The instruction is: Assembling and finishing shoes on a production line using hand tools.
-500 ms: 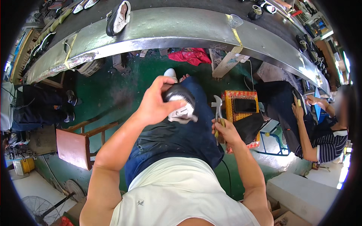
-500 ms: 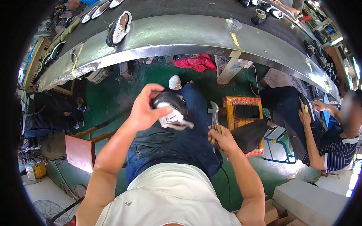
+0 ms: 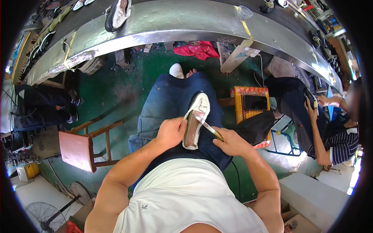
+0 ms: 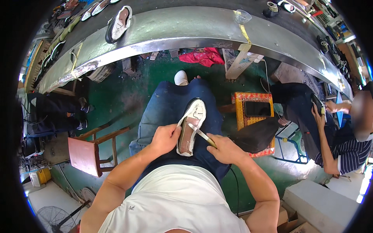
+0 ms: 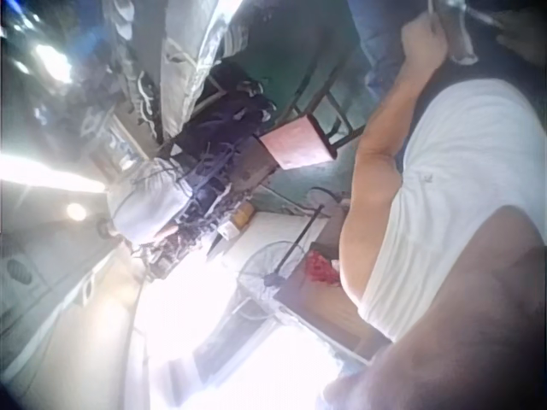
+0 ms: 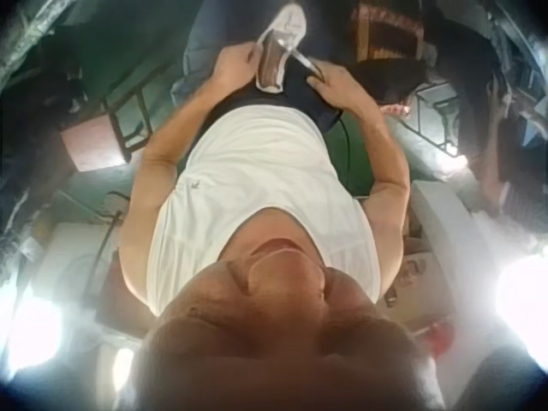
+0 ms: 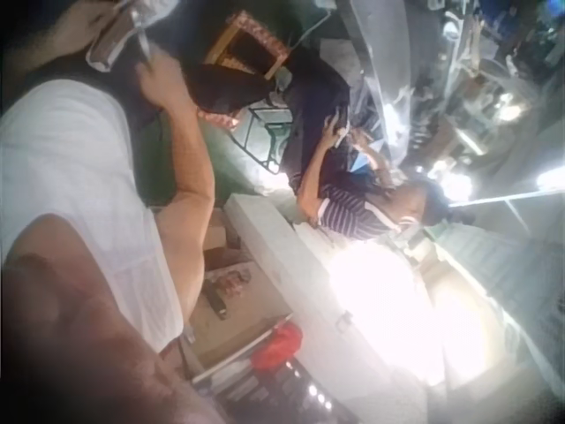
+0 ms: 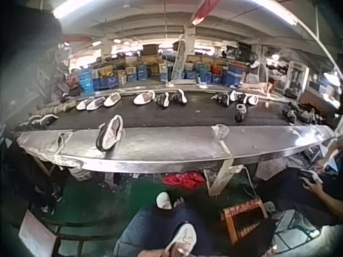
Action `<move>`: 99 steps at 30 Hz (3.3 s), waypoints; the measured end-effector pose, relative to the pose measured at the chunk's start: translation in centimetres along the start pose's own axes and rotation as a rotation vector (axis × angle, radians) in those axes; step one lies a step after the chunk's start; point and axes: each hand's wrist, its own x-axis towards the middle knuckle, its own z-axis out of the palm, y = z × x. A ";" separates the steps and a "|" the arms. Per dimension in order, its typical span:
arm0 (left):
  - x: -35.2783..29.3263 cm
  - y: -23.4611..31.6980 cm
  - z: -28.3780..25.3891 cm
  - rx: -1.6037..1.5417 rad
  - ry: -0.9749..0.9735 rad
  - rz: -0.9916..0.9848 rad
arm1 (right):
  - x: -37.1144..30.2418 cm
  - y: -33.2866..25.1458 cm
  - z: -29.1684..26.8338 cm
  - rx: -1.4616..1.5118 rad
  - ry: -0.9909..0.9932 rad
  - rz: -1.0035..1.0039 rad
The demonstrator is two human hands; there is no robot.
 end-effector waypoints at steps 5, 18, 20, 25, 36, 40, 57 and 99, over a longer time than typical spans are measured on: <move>-0.3 0.0 1.4 0.174 0.245 0.406 | 2.2 -3.7 -4.0 -0.044 -0.271 0.194; 2.1 -6.6 4.9 -1.444 -0.238 -0.105 | 7.3 -2.8 -2.0 -0.295 -0.283 0.088; 2.5 -6.3 4.5 -1.415 -0.195 -0.095 | 7.4 -1.7 0.6 -0.149 -0.213 0.120; 3.8 -6.4 5.1 -1.210 0.065 -0.136 | 6.9 -2.2 4.6 0.068 0.046 0.274; 4.4 -6.3 6.5 -0.664 0.262 0.002 | 7.5 1.6 4.0 0.447 -0.114 0.323; 4.1 -4.9 4.7 -0.165 0.446 0.360 | 6.8 2.5 4.8 0.863 -0.183 0.438; 3.2 -1.1 1.9 0.275 0.015 0.110 | 9.0 1.8 -0.5 0.654 -0.015 0.263; 2.6 -7.4 2.2 -0.320 -0.274 0.116 | 10.1 -0.6 -4.6 0.262 -0.172 0.273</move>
